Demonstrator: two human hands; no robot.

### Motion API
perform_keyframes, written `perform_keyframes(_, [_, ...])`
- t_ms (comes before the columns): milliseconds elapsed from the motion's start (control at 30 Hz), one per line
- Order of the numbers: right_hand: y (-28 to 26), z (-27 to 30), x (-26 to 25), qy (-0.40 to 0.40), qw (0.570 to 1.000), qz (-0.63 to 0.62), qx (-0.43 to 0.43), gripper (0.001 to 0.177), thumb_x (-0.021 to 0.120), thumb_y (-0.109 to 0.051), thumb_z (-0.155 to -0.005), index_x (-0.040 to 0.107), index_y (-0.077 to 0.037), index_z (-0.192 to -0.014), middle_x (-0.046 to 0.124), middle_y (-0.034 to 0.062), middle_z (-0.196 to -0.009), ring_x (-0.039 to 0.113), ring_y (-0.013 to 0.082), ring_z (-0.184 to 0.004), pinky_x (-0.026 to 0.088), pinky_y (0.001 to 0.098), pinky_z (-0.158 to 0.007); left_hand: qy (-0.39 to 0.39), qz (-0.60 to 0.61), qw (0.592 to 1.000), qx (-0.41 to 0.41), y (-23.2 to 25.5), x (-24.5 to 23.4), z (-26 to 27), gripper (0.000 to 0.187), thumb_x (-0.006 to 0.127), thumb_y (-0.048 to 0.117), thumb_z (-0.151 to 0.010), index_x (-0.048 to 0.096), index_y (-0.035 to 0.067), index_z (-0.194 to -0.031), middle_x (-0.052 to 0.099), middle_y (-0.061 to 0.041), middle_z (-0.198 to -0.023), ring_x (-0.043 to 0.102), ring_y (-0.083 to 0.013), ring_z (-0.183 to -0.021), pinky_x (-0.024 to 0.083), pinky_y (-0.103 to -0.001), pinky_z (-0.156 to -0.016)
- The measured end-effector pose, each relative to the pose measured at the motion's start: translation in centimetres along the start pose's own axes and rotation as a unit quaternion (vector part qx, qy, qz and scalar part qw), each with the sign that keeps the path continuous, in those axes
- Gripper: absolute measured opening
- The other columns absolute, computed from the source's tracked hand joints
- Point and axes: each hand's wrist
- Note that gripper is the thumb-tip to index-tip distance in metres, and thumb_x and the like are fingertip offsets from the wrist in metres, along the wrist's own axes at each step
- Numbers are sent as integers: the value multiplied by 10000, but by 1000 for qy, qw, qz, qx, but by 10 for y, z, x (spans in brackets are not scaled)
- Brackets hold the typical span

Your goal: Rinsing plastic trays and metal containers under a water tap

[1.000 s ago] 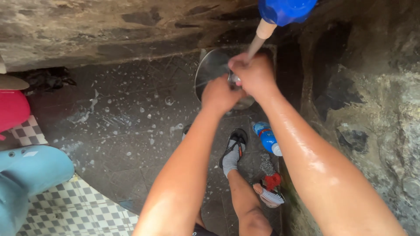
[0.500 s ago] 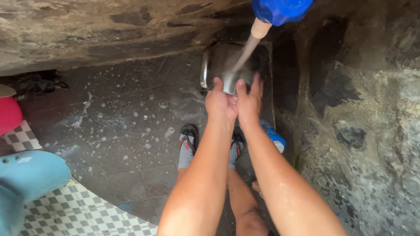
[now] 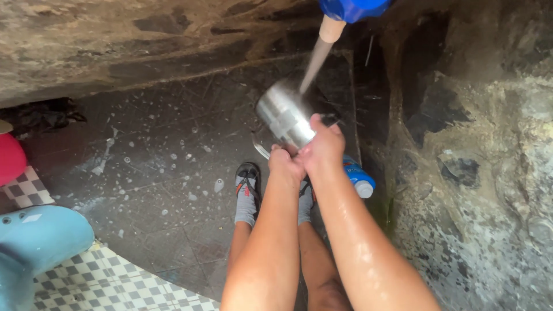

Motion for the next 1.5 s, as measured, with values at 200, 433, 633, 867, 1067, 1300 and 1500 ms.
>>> perform_keyframes(200, [14,50,-20,-112,919,273,-261,217,745,-78,-925,731,14,-1121,745,121,-953,606,156,-888,545,371,-866,-30,-157,987,-10,7,-1,62,877,439,760,-930,404,88,-1492,478,-206,-1470,567,-440,-1288,512,-654,-1020])
perform_keyframes(433, [17,-37,-97,-231,684,516,-461,196,811,-300,-878,744,-118,-851,736,93,-750,720,349,-862,552,456,-772,-49,-482,845,224,36,40,150,1075,683,714,-778,363,53,-1564,388,-273,-1522,366,-422,-1457,339,-610,-1159])
perform_keyframes(633, [2,-41,-119,-288,392,638,-597,142,656,-212,-957,753,-226,-854,726,-39,-726,721,194,-872,526,409,-970,-55,-804,453,382,45,61,112,872,810,540,-698,528,236,-1465,365,-195,-1452,458,-425,-1342,425,-517,-1097])
perform_keyframes(867, [-82,34,-47,-355,441,420,-710,469,769,-477,-751,781,-165,-1101,723,125,-1144,580,390,-1266,378,586,-1131,-59,-822,305,477,70,69,125,348,591,136,-797,778,152,-1090,738,-177,-881,742,-423,-918,640,-534,-712])
perform_keyframes(1067, [-103,-42,8,-131,316,718,-606,496,618,-652,-915,803,-202,-1018,773,23,-1092,613,316,-1305,238,654,-1209,-201,-790,225,534,74,77,160,501,502,40,-852,715,127,-1297,741,-249,-1054,708,-475,-1001,611,-584,-805])
perform_keyframes(1300, [-126,18,44,-106,337,841,-411,543,520,-580,-886,831,-138,-943,795,146,-910,756,382,-994,593,546,-862,-107,-709,290,634,84,76,109,281,621,163,-836,799,185,-1052,645,-158,-960,713,-412,-898,616,-494,-769])
perform_keyframes(1500, [-98,-13,37,-63,511,790,-332,475,640,-526,-851,800,-95,-970,770,155,-879,749,372,-958,619,516,-779,-38,-675,513,529,92,54,93,492,711,280,-775,694,66,-1218,698,-225,-992,682,-471,-1065,506,-595,-984])
Point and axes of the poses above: each hand's wrist, its own z-axis away from the middle knuckle, its own x-axis out of the palm, y = z × x
